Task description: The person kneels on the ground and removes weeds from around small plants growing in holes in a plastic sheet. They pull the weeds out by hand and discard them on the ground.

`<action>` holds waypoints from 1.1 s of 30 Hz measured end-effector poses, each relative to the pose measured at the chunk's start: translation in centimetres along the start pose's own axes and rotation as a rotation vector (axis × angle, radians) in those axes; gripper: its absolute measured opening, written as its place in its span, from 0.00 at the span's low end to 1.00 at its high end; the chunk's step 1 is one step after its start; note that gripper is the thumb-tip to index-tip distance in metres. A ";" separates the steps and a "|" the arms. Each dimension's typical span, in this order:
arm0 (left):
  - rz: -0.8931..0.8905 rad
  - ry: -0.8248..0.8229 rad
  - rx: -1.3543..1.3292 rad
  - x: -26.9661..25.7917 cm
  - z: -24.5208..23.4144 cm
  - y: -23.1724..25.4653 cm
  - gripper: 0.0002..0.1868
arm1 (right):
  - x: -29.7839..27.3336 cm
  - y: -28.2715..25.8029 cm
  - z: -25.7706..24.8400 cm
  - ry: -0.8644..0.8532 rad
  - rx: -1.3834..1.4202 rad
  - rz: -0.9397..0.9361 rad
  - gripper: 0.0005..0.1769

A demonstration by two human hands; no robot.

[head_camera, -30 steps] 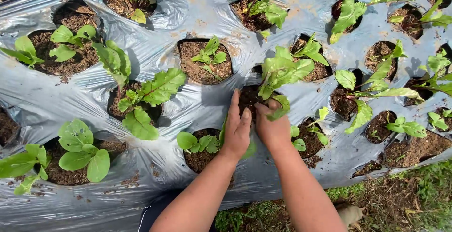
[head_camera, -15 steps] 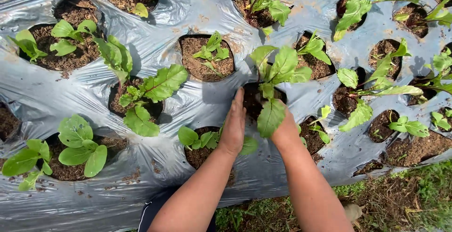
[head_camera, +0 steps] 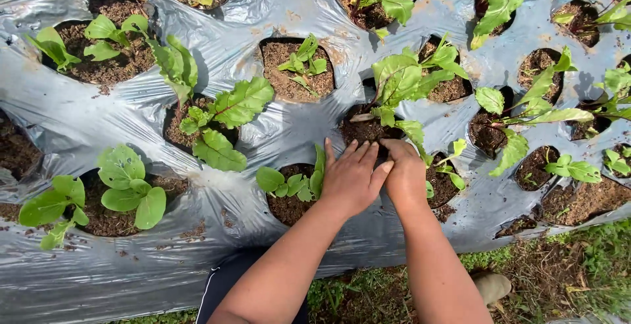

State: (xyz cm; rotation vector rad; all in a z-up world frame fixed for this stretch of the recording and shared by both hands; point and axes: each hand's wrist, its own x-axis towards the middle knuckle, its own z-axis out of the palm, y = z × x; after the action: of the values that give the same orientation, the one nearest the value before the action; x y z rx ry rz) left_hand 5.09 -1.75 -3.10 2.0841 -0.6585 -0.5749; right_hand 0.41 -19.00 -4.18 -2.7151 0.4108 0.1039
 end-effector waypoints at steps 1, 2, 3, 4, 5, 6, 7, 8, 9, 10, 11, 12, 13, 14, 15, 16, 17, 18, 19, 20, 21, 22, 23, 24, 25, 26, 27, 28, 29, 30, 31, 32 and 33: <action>-0.002 0.005 -0.002 0.2 0.2 -0.2 0.41 | 0.4 -0.4 0.2 -0.002 -0.002 -0.005 0.23; -0.017 0.131 -0.107 0.3 0.4 -0.4 0.38 | 0.7 -0.8 0.5 0.040 -0.066 -0.068 0.20; -0.031 0.257 -0.212 0.5 0.7 -0.6 0.35 | 1.0 -1.2 0.8 0.083 -0.130 -0.131 0.17; -0.034 0.257 -0.212 0.6 0.2 -0.7 0.35 | 1.8 -1.5 1.2 0.080 -0.130 -0.132 0.17; -0.064 0.351 -0.411 0.8 -0.3 -0.8 0.32 | 2.6 -1.8 1.7 -0.027 -0.109 -0.110 0.23; -0.093 0.444 -0.609 1.1 -0.8 -1.0 0.30 | 3.4 -2.2 2.3 -0.132 -0.085 -0.087 0.29; -0.095 0.443 -0.607 0.9 -0.9 -1.1 0.30 | 3.9 -2.2 3.0 -0.134 -0.083 -0.087 0.29; -0.089 0.455 -0.657 0.8 -0.9 -1.2 0.29 | 4.4 -2.3 3.7 -0.079 -0.100 -0.155 0.28; -0.082 0.468 -0.707 0.8 -0.9 -1.4 0.29 | 4.9 -2.2 4.5 -0.024 -0.118 -0.223 0.29; -0.086 0.462 -0.707 0.9 -0.9 -1.5 0.29 | 4.6 -2.4 4.0 -0.027 -0.116 -0.217 0.29; -0.032 0.438 -0.569 1.1 -1.0 -1.6 0.28 | 4.2 -2.6 3.4 -0.011 -0.149 -0.183 0.23; 0.020 0.419 -0.434 1.1 -0.8 -1.6 0.27 | 3.8 -2.7 2.8 0.002 -0.184 -0.155 0.19; 0.015 0.418 -0.437 0.8 -1.2 -1.3 0.27 | 2.7 -1.2 2.3 -0.004 -0.185 -0.154 0.19; -0.006 0.255 -0.272 0.5 -1.6 -0.9 0.33 | 1.7 0.2 1.9 0.091 -0.264 -0.148 0.17; -0.026 0.092 -0.109 0.2 -2.1 -0.5 0.39 | 0.7 1.6 1.3 0.187 -0.343 -0.142 0.17; -0.019 0.091 -0.105 -0.1 -2.6 0.1 0.39 | -0.1 2.3 0.9 0.194 -0.343 -0.139 0.17; -0.038 -0.067 0.000 -0.4 -3.2 0.7 0.43 | -1.1 3.0 0.5 0.230 -0.256 -0.117 0.14; -0.059 -0.222 0.106 -0.7 -3.7 1.5 0.47 | -1.9 3.7 -0.1 0.264 -0.171 -0.099 0.11; -0.054 -0.220 0.109 -0.7 -3.8 1.9 0.47 | -2.3 3.3 -0.5 0.270 -0.171 -0.099 0.11; -0.041 -0.205 0.085 -1.0 -3.9 2.2 0.46 | -2.8 2.8 -0.6 0.242 -0.088 -0.072 0.10; -0.028 -0.189 0.061 -1.2 -4.0 2.5 0.44 | -3.3 2.3 -0.7 0.213 -0.005 -0.045 0.09; -0.031 -0.189 0.066 -1.1 -3.8 2.4 0.44 | -3.1 2.0 -0.6 0.213 0.001 -0.046 0.09; -0.036 -0.186 0.071 -1.0 -3.7 2.4 0.42 | -2.8 1.6 -0.4 0.170 0.029 -0.055 0.11; -0.039 -0.182 0.073 -0.9 -3.5 2.4 0.41 | -2.5 1.4 -0.3 0.127 0.054 -0.066 0.13; -0.040 -0.180 0.074 -0.7 -2.5 1.6 0.41 | -2.0 -0.2 -0.6 0.127 0.056 -0.067 0.13; -0.021 -0.003 0.003 -0.5 -1.7 0.7 0.37 | -1.4 -1.9 -1.0 0.108 -0.026 -0.096 0.15; -0.001 0.174 -0.069 -0.3 -0.8 -0.1 0.33 | -0.7 -3.5 -1.4 0.089 -0.108 -0.124 0.16; -0.003 0.173 -0.070 0.0 -0.5 -0.6 0.33 | 0.2 -4.1 -1.5 0.087 -0.108 -0.124 0.16; -0.049 0.261 -0.178 0.3 -0.1 -1.2 0.32 | 1.3 -4.7 -1.6 -0.124 -0.195 0.076 0.22; -0.092 0.345 -0.288 0.7 0.2 -1.7 0.30 | 2.2 -5.2 -1.8 -0.332 -0.280 0.282 0.28; -0.090 0.340 -0.290 0.6 -0.1 -1.7 0.30 | 2.3 -4.0 -1.3 -0.332 -0.280 0.287 0.28; -0.090 0.351 -0.299 0.6 -0.3 -1.6 0.31 | 2.5 -2.8 -0.8 -0.329 -0.238 0.305 0.27; -0.090 0.361 -0.308 0.6 -0.7 -1.6 0.32 | 2.7 -1.7 -0.3 -0.325 -0.196 0.323 0.26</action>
State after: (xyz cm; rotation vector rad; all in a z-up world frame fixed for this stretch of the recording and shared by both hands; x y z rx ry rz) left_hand 6.33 -0.90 -4.17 1.8654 -0.2509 -0.3126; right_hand 3.54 -18.39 -3.63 -2.7245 0.7686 0.6961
